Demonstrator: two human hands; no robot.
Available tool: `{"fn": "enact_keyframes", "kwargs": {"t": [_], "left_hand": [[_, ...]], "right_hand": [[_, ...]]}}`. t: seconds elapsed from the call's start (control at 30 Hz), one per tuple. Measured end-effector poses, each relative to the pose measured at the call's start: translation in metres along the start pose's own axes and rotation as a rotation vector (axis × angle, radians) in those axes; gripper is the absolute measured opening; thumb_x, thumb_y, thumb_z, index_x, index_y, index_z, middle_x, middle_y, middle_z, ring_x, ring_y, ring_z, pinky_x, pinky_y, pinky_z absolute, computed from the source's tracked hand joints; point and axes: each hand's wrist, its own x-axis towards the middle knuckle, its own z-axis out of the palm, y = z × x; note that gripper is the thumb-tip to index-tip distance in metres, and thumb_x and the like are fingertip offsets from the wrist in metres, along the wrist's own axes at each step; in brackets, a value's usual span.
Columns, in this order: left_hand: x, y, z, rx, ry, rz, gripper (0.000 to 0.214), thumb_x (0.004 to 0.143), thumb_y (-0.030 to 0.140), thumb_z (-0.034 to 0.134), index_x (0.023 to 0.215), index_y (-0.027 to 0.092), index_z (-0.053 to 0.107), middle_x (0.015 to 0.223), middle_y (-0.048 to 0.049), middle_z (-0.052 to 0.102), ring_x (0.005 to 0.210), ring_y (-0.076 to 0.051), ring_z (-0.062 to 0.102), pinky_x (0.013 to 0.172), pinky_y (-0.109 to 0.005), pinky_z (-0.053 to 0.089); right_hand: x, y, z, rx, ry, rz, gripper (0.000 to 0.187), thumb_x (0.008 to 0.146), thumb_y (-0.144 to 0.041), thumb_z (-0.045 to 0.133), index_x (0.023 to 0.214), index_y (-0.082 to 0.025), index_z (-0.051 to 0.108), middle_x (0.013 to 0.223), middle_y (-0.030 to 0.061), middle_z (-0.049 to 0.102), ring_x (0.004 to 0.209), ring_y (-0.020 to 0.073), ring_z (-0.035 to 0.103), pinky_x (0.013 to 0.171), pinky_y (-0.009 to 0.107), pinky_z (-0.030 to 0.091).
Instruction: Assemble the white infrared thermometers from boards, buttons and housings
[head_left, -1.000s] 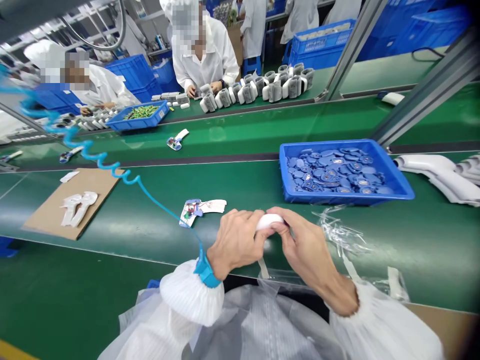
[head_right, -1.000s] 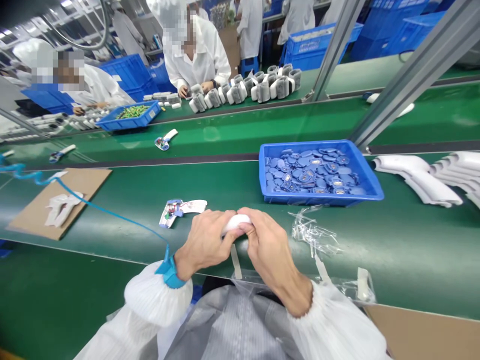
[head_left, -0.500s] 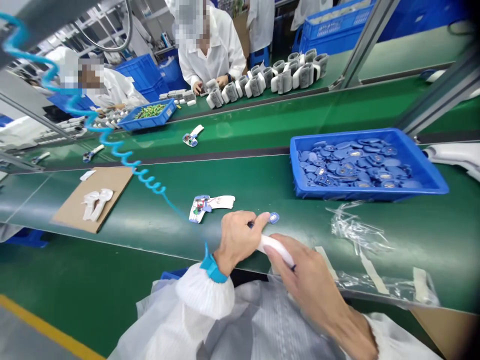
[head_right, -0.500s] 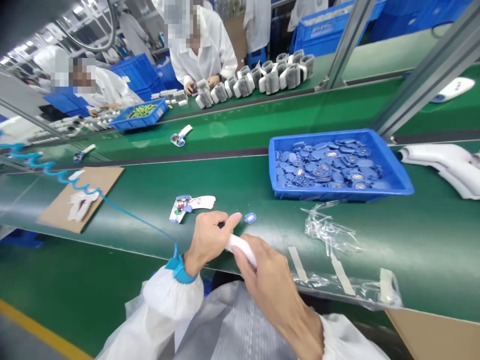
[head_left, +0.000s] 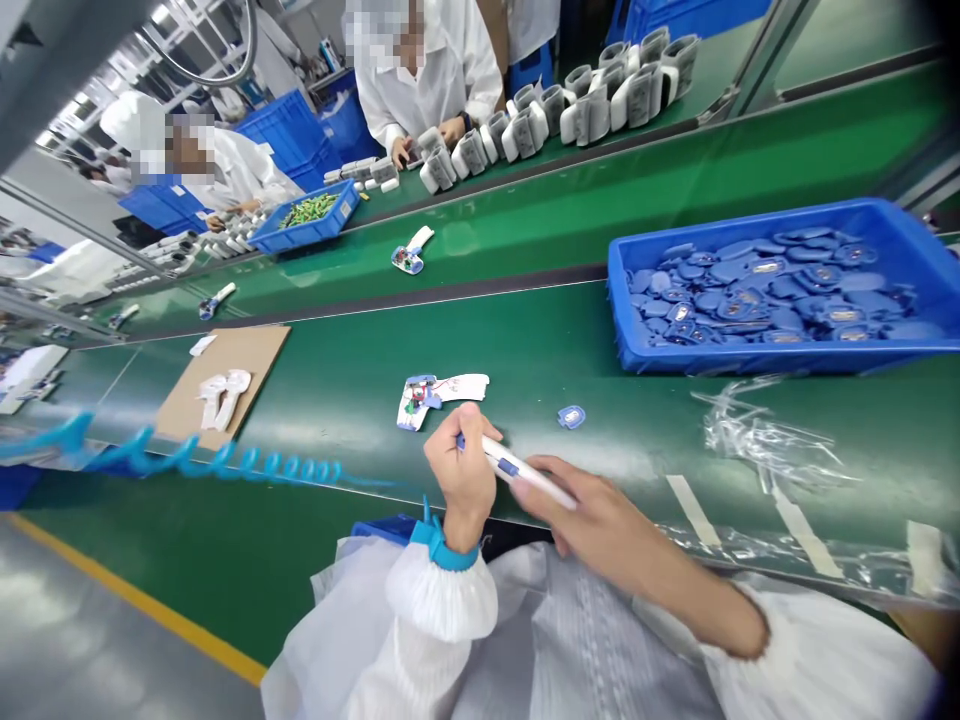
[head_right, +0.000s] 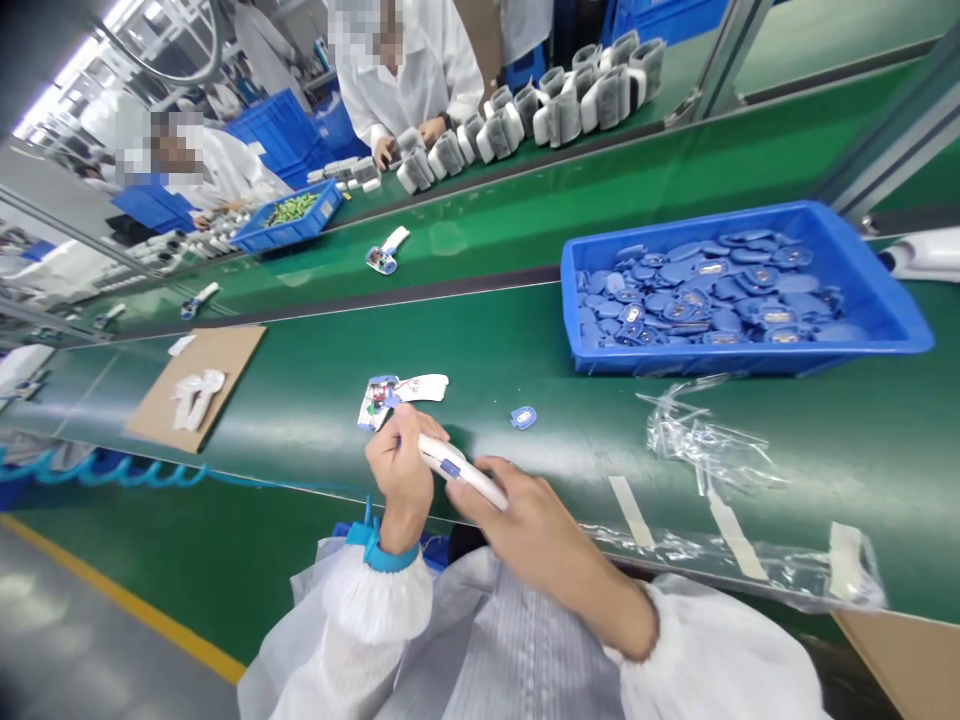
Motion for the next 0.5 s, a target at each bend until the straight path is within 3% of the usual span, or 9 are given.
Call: {"fn": "enact_keyframes", "kwargs": {"t": [0.1, 0.2, 0.27, 0.33, 0.4, 0.5], "left_hand": [[0.009, -0.005, 0.011, 0.213, 0.001, -0.019, 0.059, 0.104, 0.051, 0.042, 0.052, 0.023, 0.05, 0.052, -0.0021, 0.054, 0.054, -0.016, 0.053, 0.064, -0.03, 0.043], [0.013, -0.008, 0.011, 0.362, 0.0, 0.012, 0.059, 0.105, 0.044, 0.037, 0.051, 0.023, 0.048, 0.054, -0.0034, 0.057, 0.056, -0.016, 0.053, 0.068, -0.03, 0.042], [0.014, -0.006, 0.002, 0.428, -0.099, 0.082, 0.054, 0.103, 0.044, 0.042, 0.054, 0.022, 0.051, 0.058, -0.0044, 0.06, 0.059, -0.016, 0.055, 0.069, -0.03, 0.041], [0.02, -0.001, -0.011, 0.497, -0.272, 0.199, 0.044, 0.096, 0.044, 0.056, 0.058, 0.021, 0.057, 0.064, -0.0051, 0.064, 0.063, -0.017, 0.056, 0.069, -0.029, 0.04], [0.04, 0.009, -0.021, 0.593, -0.368, 0.227, 0.038, 0.089, 0.042, 0.067, 0.059, 0.02, 0.06, 0.064, -0.0047, 0.064, 0.063, -0.017, 0.056, 0.066, -0.029, 0.037], [0.105, 0.038, -0.016, 0.678, -0.252, 0.095, 0.046, 0.091, 0.044, 0.065, 0.054, 0.019, 0.056, 0.059, -0.0055, 0.06, 0.066, -0.02, 0.056, 0.066, -0.031, 0.034]], "right_hand": [[0.006, 0.002, 0.017, -0.621, 0.117, -0.206, 0.033, 0.104, -0.037, 0.043, 0.118, -0.018, 0.067, 0.086, 0.012, 0.076, 0.067, 0.025, 0.071, 0.056, 0.031, 0.043], [0.01, 0.005, 0.023, -0.906, 0.171, -0.199, 0.036, 0.107, -0.032, 0.037, 0.115, -0.014, 0.067, 0.083, 0.0144, 0.077, 0.064, 0.0292, 0.074, 0.051, 0.033, 0.04], [0.011, 0.009, 0.017, -0.903, 0.161, -0.256, 0.035, 0.107, -0.034, 0.038, 0.109, -0.017, 0.069, 0.079, 0.0101, 0.077, 0.062, 0.0283, 0.074, 0.051, 0.034, 0.043], [0.008, 0.012, 0.003, -0.829, 0.228, -0.372, 0.034, 0.107, -0.036, 0.04, 0.106, -0.022, 0.071, 0.077, 0.005, 0.077, 0.063, 0.0258, 0.074, 0.053, 0.033, 0.049], [0.002, 0.011, -0.017, -0.726, 0.442, -0.503, 0.033, 0.107, -0.038, 0.043, 0.114, -0.024, 0.071, 0.088, 0.0033, 0.08, 0.068, 0.022, 0.076, 0.056, 0.031, 0.054], [-0.011, 0.004, -0.047, -0.66, 0.818, -0.562, 0.042, 0.105, -0.049, 0.044, 0.13, -0.025, 0.067, 0.105, 0.0051, 0.079, 0.057, 0.0162, 0.069, 0.051, 0.029, 0.054]]}}
